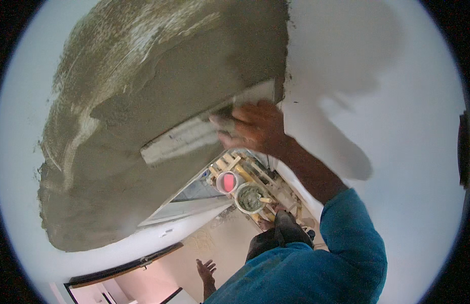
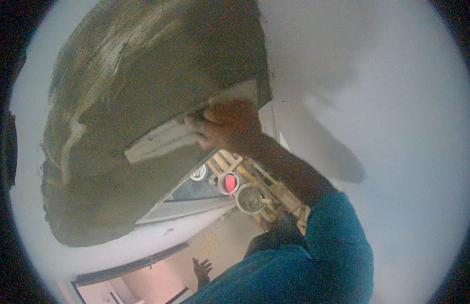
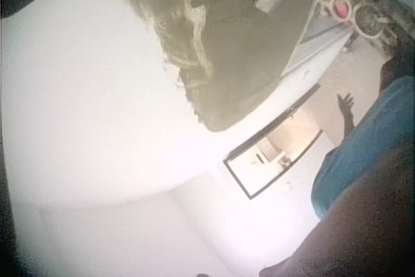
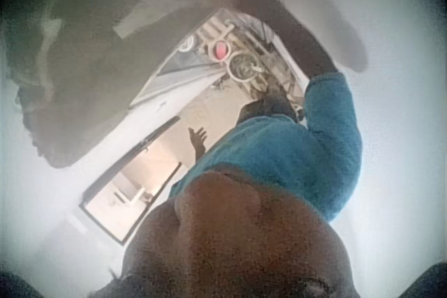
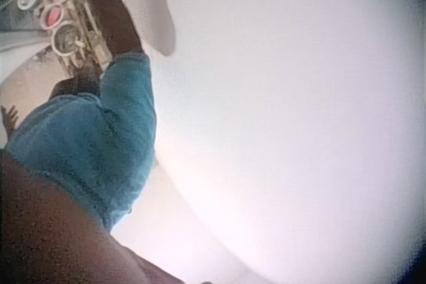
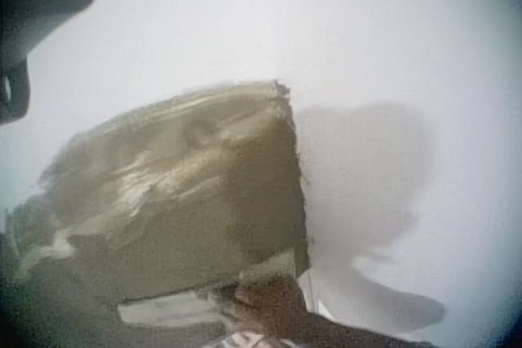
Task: The person applies wet plaster to a ceiling using a trowel and hawk. They repeatedly scoop plaster from a bucket, transfer it to the hawk, and smooth it onto the ceiling surface in broad strokes.
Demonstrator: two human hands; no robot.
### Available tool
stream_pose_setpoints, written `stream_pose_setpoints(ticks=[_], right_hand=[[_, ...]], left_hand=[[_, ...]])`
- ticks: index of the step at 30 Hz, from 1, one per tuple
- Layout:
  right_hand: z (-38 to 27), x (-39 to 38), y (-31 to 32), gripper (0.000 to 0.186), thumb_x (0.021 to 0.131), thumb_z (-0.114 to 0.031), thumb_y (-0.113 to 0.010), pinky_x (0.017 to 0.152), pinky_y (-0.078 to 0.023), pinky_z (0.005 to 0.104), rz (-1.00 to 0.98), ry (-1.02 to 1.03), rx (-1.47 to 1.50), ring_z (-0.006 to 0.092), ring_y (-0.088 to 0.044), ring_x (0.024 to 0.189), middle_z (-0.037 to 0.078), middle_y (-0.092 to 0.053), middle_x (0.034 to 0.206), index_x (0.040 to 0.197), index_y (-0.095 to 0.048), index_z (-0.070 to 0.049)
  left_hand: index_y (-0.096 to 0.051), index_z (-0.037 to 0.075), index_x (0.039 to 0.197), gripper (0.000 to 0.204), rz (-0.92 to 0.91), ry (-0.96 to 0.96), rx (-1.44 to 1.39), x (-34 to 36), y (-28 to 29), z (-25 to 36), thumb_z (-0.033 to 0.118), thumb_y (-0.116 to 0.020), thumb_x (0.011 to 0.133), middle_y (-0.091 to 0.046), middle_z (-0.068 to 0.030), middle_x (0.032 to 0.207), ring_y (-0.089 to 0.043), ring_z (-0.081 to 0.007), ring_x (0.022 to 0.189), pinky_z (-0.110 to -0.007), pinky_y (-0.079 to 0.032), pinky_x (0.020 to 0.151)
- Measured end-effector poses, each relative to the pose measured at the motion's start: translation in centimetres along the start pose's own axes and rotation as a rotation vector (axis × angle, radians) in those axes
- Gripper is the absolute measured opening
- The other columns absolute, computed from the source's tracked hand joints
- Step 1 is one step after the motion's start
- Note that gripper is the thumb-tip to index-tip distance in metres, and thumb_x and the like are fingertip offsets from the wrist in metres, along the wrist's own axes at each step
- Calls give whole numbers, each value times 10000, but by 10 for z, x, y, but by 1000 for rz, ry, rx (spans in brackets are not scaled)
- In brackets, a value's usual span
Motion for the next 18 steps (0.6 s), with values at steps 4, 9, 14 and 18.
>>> stream_pose_setpoints(ticks=[4, 9, 14, 18], right_hand=[[54, -39, 8, 462, 765, -358, -737, 753, -493, 331, 289, -626, 335, 200, -627, 820, 93, -645, 881, 1139, -640, -105], [97, -30, 8, 408, 878, -348, -629, 847, -475, 344, 473, -801, 306, 224, -637, 927, 148, -663, 1031, 1149, -620, -43], [102, -9, 5, 390, 878, -355, -620, 888, -457, 345, 332, -959, 422, 238, -638, 959, 136, -679, 1004, 1133, -643, -60], [66, 0, 0, 366, 847, -318, -654, 898, -459, 353, 323, -885, 457, 223, -633, 981, 128, -679, 1036, 1124, -659, -79]], left_hand=[[-186, 147, 1422, 856, 36, 20, 8, 6, 2, 7, 711, -430, 827, -602, -212, 1075, -619, -324, 775, -422, -508, 625], [-143, 97, 1432, 863, -14, 42, 26, 9, 9, 12, 686, -401, 857, -616, -214, 1041, -630, -304, 770, -399, -501, 617], [-152, 89, 1425, 813, 94, 15, 23, 1, 17, 2, 658, -368, 887, -631, -210, 994, -640, -290, 743, -389, -504, 584], [-172, 87, 1412, 793, 91, 18, 4, -10, 18, -12, 654, -362, 891, -631, -204, 992, -641, -287, 748, -388, -504, 580]])
Point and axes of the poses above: each hand's wrist, its own x-axis towards the middle knuckle, its own y-axis out of the back of the hand, z = x × y, the point moved 5 cm from there along x, towards the middle knuckle
